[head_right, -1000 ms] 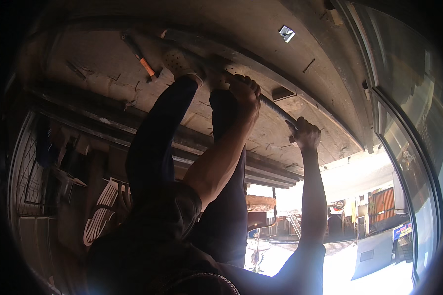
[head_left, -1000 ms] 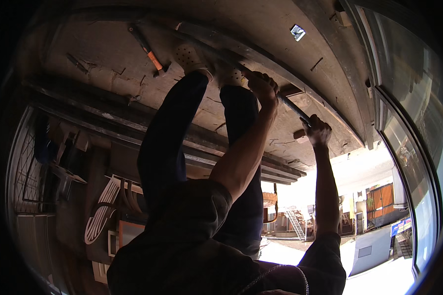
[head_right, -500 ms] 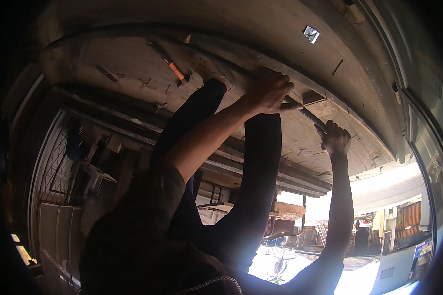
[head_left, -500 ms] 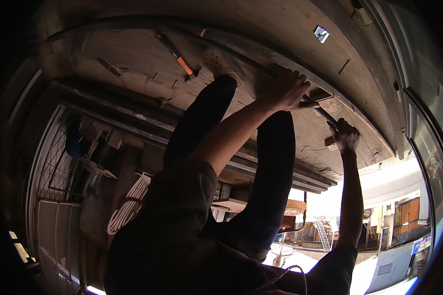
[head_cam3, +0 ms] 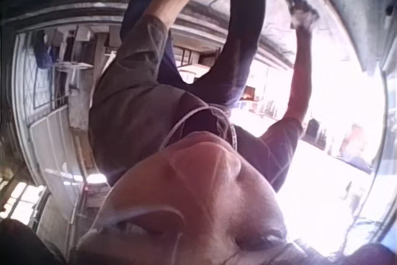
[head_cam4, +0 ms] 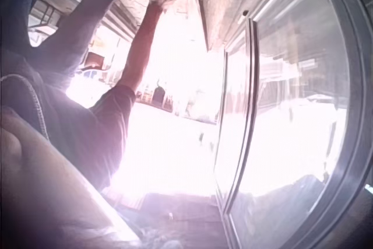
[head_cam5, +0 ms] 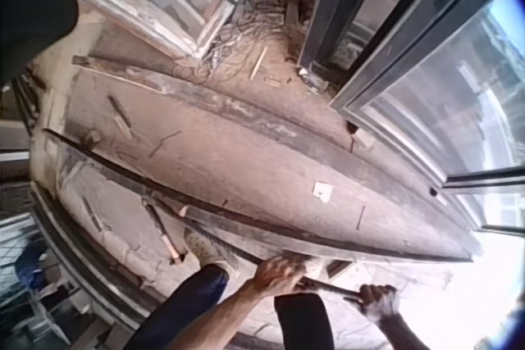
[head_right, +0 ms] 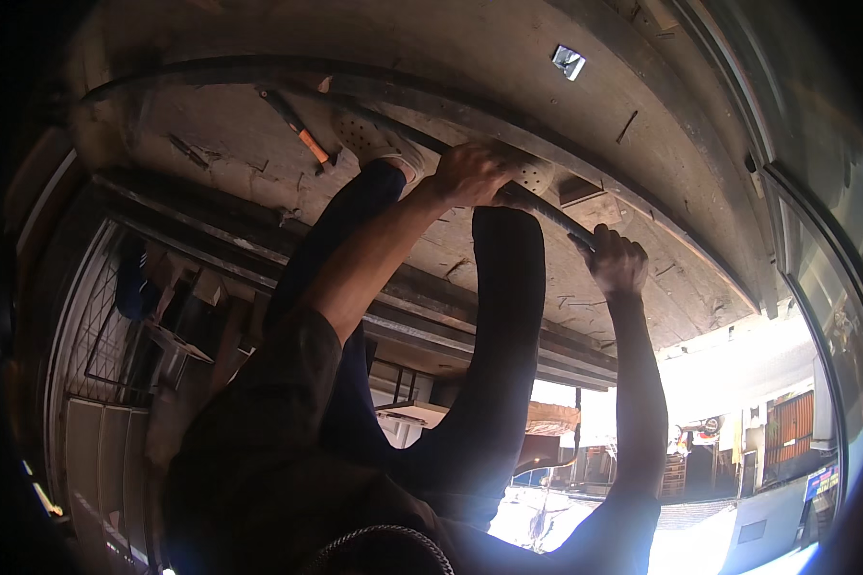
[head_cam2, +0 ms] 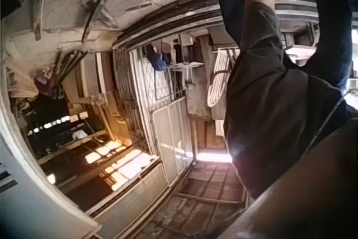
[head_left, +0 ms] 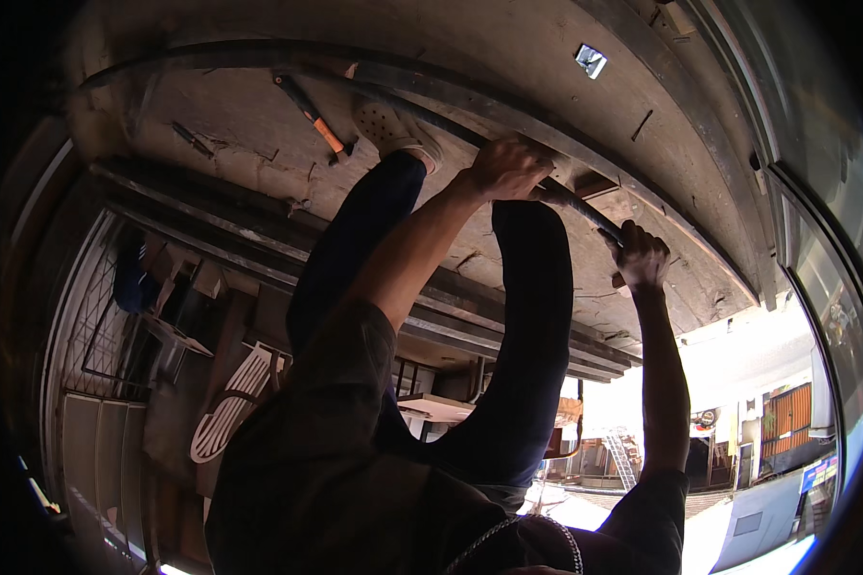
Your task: The person assembles a curved metal frame on the floor using a hammer and a metal rod. They position the metal pieces, hammer nails into them, and use the rod to bend and align the frame components.
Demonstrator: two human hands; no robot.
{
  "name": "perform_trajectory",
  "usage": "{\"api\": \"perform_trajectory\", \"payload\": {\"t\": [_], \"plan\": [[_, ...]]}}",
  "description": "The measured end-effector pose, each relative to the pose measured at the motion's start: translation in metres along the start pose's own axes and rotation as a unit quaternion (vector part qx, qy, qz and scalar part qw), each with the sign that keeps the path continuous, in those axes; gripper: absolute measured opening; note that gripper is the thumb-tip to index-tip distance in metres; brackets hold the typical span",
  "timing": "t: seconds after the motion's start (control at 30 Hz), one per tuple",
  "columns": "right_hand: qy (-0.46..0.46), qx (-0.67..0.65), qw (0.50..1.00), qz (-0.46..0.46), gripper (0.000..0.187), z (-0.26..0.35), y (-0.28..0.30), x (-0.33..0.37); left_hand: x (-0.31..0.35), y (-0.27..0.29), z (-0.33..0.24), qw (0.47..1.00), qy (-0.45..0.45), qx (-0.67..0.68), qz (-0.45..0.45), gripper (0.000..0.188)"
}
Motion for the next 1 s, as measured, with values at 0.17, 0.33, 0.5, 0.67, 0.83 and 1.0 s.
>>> {"api": "perform_trajectory", "payload": {"t": [0.17,0.33,0.5,0.67,0.83,1.0], "plan": [[-0.029,-0.024,0.999,0.016,0.044,-0.033,-0.073,-0.025,-0.013,-0.038,0.012,0.965,0.097,0.003,0.243,0.063],[0.044,-0.025,0.996,-0.078,0.048,-0.032,-0.079,-0.031,0.004,-0.047,0.016,0.986,0.073,-0.047,0.144,0.063],[-0.001,-0.033,0.999,0.010,0.043,-0.055,-0.139,-0.050,-0.010,-0.081,0.028,0.975,0.116,-0.034,0.186,0.067],[-0.004,-0.097,0.992,-0.081,0.041,-0.038,-0.103,-0.055,-0.016,-0.053,0.030,0.936,0.177,0.030,0.302,0.073],[-0.054,-0.136,0.989,-0.009,0.045,0.027,-0.036,0.023,0.000,0.018,-0.022,0.925,0.109,0.070,0.358,0.073],[-0.169,-0.234,0.949,0.129,0.038,0.102,0.041,0.129,0.015,0.096,-0.097,0.911,0.032,0.135,0.389,0.068]]}}
Point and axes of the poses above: each hand's wrist, its own x-axis away from the middle knuckle, its own y-axis out of the back of the hand, z = x × y, the point moved 2 cm from there along -x, towards the middle knuckle, and after that the axes turned 9 degrees about z, right-handed, at the moved point
